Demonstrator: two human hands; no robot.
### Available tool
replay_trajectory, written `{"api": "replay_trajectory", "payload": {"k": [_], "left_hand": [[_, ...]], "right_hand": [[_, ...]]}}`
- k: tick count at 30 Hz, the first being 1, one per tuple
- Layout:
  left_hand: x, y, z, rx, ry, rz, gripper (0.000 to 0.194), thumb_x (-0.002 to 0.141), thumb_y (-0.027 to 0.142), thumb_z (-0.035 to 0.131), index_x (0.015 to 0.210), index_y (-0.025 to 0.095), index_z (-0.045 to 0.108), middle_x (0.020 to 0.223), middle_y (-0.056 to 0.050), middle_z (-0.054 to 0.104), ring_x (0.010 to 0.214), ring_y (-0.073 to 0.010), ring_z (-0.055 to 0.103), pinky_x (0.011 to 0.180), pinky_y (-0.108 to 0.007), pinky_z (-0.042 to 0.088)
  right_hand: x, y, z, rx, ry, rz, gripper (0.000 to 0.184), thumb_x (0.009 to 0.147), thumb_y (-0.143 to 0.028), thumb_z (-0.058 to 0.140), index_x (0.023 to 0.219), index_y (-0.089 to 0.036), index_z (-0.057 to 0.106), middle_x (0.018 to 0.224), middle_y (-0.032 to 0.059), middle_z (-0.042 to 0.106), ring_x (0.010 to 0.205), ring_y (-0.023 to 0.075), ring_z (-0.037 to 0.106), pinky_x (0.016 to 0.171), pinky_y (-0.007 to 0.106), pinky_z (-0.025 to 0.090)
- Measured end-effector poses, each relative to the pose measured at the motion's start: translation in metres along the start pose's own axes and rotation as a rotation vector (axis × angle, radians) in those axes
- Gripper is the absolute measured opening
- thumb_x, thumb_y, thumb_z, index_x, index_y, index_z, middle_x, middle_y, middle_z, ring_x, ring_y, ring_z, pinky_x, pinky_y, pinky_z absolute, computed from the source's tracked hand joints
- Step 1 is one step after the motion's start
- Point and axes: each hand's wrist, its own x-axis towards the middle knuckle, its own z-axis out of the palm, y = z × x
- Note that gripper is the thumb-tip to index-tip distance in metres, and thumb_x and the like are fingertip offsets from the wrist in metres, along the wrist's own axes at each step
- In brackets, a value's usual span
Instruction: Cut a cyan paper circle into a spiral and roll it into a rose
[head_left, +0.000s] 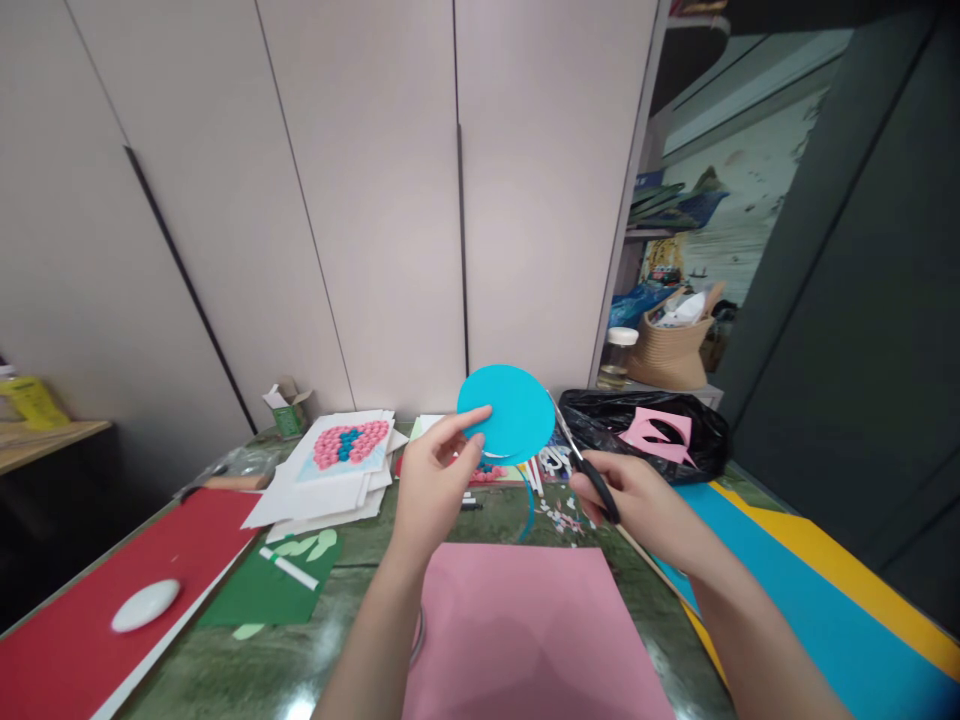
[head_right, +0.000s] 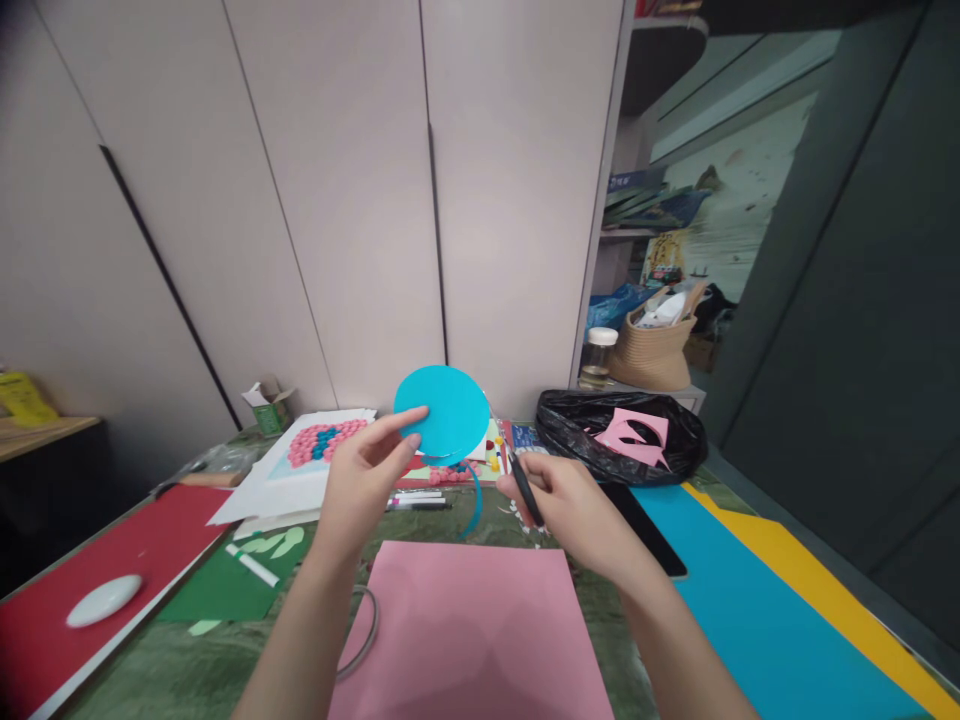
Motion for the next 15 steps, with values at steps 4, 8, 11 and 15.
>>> {"api": "replay_trajectory", "payload": {"k": [4, 8, 11, 15], "left_hand": [[-0.0004, 0.0008, 0.0003, -0.009, 0.0, -0.007, 0.028, 0.081, 0.027, 0.059, 0.107, 0.023, 0.069, 0.087, -0.003, 0.068, 0.074, -0.013, 0.058, 0.066, -0.024, 0.048], [-0.0002, 0.0006, 0.0003, -0.021, 0.002, -0.005, 0.029, 0.081, 0.027, 0.06, 0.108, 0.023, 0.068, 0.085, -0.003, 0.067, 0.073, -0.0132, 0.059, 0.067, -0.025, 0.048], [0.0001, -0.0003, 0.0006, -0.043, -0.003, -0.011, 0.03, 0.081, 0.028, 0.06, 0.109, 0.023, 0.068, 0.084, -0.003, 0.065, 0.073, -0.0137, 0.059, 0.067, -0.027, 0.049], [0.0004, -0.0011, 0.001, -0.049, -0.002, -0.006, 0.03, 0.081, 0.027, 0.059, 0.11, 0.022, 0.067, 0.089, -0.004, 0.066, 0.075, -0.0142, 0.059, 0.069, -0.028, 0.049]], "right_hand": [[0.0012, 0.0005, 0.0004, -0.021, 0.004, -0.004, 0.036, 0.086, -0.04, 0.051, 0.059, -0.018, 0.044, 0.056, -0.0034, 0.047, 0.057, 0.0104, 0.041, 0.056, 0.024, 0.029], [0.0024, 0.0024, 0.0004, -0.029, -0.007, -0.014, 0.036, 0.087, -0.041, 0.05, 0.06, -0.018, 0.044, 0.056, -0.0033, 0.047, 0.057, 0.0107, 0.041, 0.056, 0.024, 0.029], [0.0029, 0.0054, -0.0002, -0.032, -0.015, -0.013, 0.036, 0.087, -0.041, 0.05, 0.06, -0.018, 0.044, 0.057, -0.0031, 0.048, 0.057, 0.0109, 0.042, 0.056, 0.025, 0.029], [0.0034, 0.008, -0.0009, -0.047, -0.005, -0.016, 0.036, 0.087, -0.041, 0.05, 0.06, -0.018, 0.044, 0.056, -0.0034, 0.048, 0.057, 0.0107, 0.041, 0.056, 0.024, 0.028]]}}
